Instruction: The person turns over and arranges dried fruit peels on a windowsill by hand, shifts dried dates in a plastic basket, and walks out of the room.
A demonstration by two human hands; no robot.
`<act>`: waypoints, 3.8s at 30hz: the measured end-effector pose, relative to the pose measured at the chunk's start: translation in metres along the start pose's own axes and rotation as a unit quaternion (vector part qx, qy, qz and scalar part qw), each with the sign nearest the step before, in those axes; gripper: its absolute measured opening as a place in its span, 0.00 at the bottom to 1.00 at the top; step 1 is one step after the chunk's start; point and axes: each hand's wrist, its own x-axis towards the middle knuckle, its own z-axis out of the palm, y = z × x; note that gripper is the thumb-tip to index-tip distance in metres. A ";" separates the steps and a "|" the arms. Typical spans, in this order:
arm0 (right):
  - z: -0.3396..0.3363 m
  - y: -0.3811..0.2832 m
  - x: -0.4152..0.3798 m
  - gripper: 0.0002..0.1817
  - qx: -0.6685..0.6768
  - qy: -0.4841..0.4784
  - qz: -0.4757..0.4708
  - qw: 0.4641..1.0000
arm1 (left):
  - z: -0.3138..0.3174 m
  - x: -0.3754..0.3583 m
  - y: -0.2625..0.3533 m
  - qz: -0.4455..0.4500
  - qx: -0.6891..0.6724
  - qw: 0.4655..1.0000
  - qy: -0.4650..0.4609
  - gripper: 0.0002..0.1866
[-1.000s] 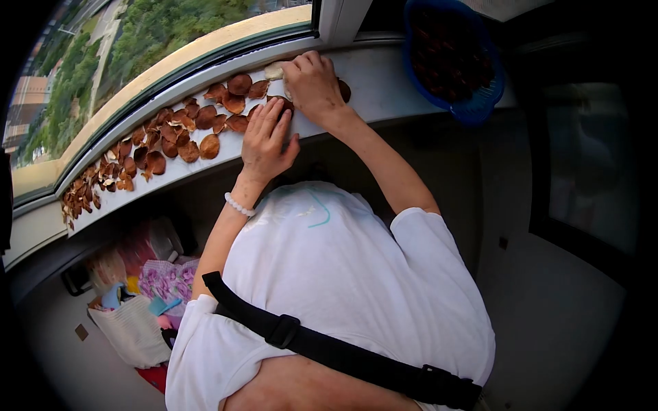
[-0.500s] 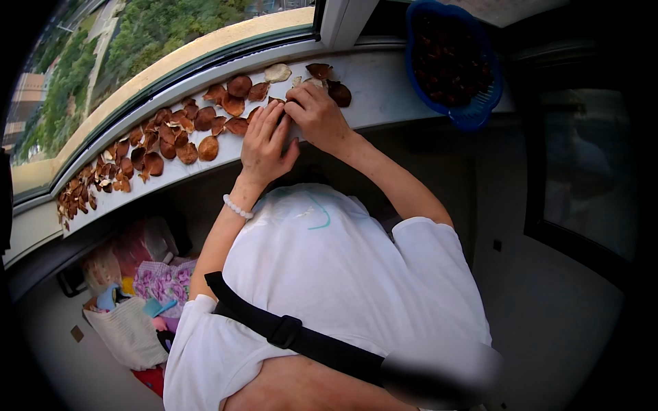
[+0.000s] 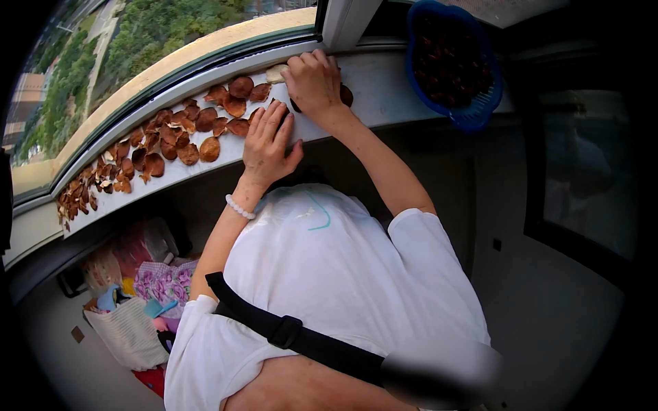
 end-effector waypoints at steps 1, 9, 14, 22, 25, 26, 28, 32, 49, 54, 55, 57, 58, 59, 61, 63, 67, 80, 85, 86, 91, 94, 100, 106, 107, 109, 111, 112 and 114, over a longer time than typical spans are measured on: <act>0.004 -0.004 0.003 0.12 -0.043 -0.020 0.004 0.999 | 0.000 0.000 0.000 -0.005 -0.002 1.000 0.001 0.26; 0.015 -0.017 0.004 0.11 -0.009 -0.004 0.043 0.999 | 0.004 -0.001 -0.002 -0.018 0.017 1.000 0.012 0.27; 0.009 -0.004 -0.005 0.09 0.011 0.052 -0.116 0.992 | 0.004 -0.001 -0.002 -0.017 0.021 1.000 0.010 0.27; -0.011 -0.005 -0.009 0.06 0.068 -0.010 -0.142 0.987 | 0.004 0.000 -0.002 -0.017 0.005 1.000 0.022 0.26; -0.021 0.011 -0.002 0.06 0.093 0.005 -0.091 0.992 | 0.004 -0.001 0.000 -0.019 0.004 1.000 0.021 0.24; -0.027 0.018 -0.002 0.06 0.079 0.008 -0.047 0.996 | 0.005 -0.002 -0.001 -0.019 0.009 1.000 0.020 0.25; -0.039 0.028 -0.005 0.06 0.059 0.010 -0.012 0.998 | 0.006 -0.001 -0.002 -0.015 0.011 1.000 0.021 0.25; -0.047 0.028 -0.021 0.06 -0.034 -0.045 0.035 0.998 | 0.007 -0.002 -0.001 -0.017 0.021 1.000 0.008 0.26; -0.026 0.012 -0.039 0.18 -0.036 -0.001 0.012 0.999 | -0.001 0.006 0.006 -0.034 0.071 0.993 -0.083 0.36; -0.025 0.021 -0.038 0.14 -0.004 0.025 -0.028 0.999 | 0.000 0.005 0.006 -0.034 0.070 0.994 -0.078 0.35; -0.025 0.022 -0.038 0.13 0.007 0.027 -0.024 0.999 | 0.001 0.005 0.006 -0.036 0.070 0.994 -0.076 0.34; -0.028 0.021 -0.036 0.11 0.013 0.049 -0.038 0.998 | 0.001 0.005 0.006 -0.037 0.069 0.994 -0.073 0.35; -0.029 0.020 -0.036 0.09 0.018 0.071 -0.051 0.996 | 0.000 0.005 0.006 -0.037 0.068 0.994 -0.071 0.35; -0.028 0.020 -0.037 0.09 0.018 0.070 -0.051 0.996 | 0.000 0.005 0.006 -0.037 0.068 0.994 -0.071 0.35; -0.027 0.015 -0.043 0.09 -0.017 0.069 -0.104 0.992 | 0.000 0.005 0.006 -0.041 0.076 0.994 -0.069 0.35; -0.030 0.006 -0.050 0.08 -0.015 0.056 -0.112 0.992 | 0.002 0.005 0.006 -0.043 0.076 0.994 -0.063 0.36; -0.031 0.000 -0.050 0.07 0.029 0.054 -0.112 0.992 | 0.005 0.003 0.004 -0.041 0.082 0.994 -0.051 0.37; -0.006 0.011 0.004 0.04 -0.060 -0.085 -0.047 0.993 | 0.005 0.002 0.003 -0.043 0.082 0.995 -0.045 0.37; -0.006 0.015 0.005 0.04 -0.022 -0.093 -0.057 0.994 | 0.004 0.004 0.005 -0.049 0.071 0.995 -0.048 0.37; -0.006 0.015 0.006 0.04 -0.022 -0.093 -0.056 0.994 | 0.004 0.004 0.005 -0.048 0.071 0.995 -0.048 0.37; -0.009 0.019 0.006 0.11 -0.015 -0.110 -0.088 0.990 | 0.004 0.004 0.005 -0.047 0.072 0.995 -0.051 0.37; -0.007 0.021 0.006 0.10 -0.018 -0.127 -0.088 0.988 | 0.003 0.004 0.005 -0.046 0.071 0.995 -0.053 0.37; -0.010 0.017 0.006 0.07 0.000 -0.125 -0.068 0.990 | 0.004 0.003 0.005 -0.046 0.069 0.995 -0.053 0.37; -0.004 0.021 0.002 0.06 -0.043 0.024 -0.161 0.986 | 0.004 0.003 0.005 -0.044 0.074 0.995 -0.053 0.37; -0.002 0.021 0.000 0.06 -0.043 0.025 -0.160 0.986 | 0.004 0.003 0.005 -0.043 0.073 0.995 -0.053 0.37; 0.001 0.020 -0.004 0.04 -0.031 0.009 -0.158 0.987 | 0.004 0.003 0.005 -0.043 0.074 0.995 -0.053 0.37; -0.005 0.019 -0.006 0.03 0.004 0.001 -0.145 0.989 | 0.004 0.003 0.005 -0.043 0.075 0.995 -0.053 0.37; -0.010 0.019 -0.006 0.03 0.038 -0.006 -0.132 0.990 | 0.004 0.003 0.005 -0.043 0.075 0.995 -0.053 0.37; -0.024 0.024 -0.003 0.03 0.056 0.011 -0.096 0.994 | 0.004 0.002 0.004 -0.042 0.080 0.994 -0.054 0.37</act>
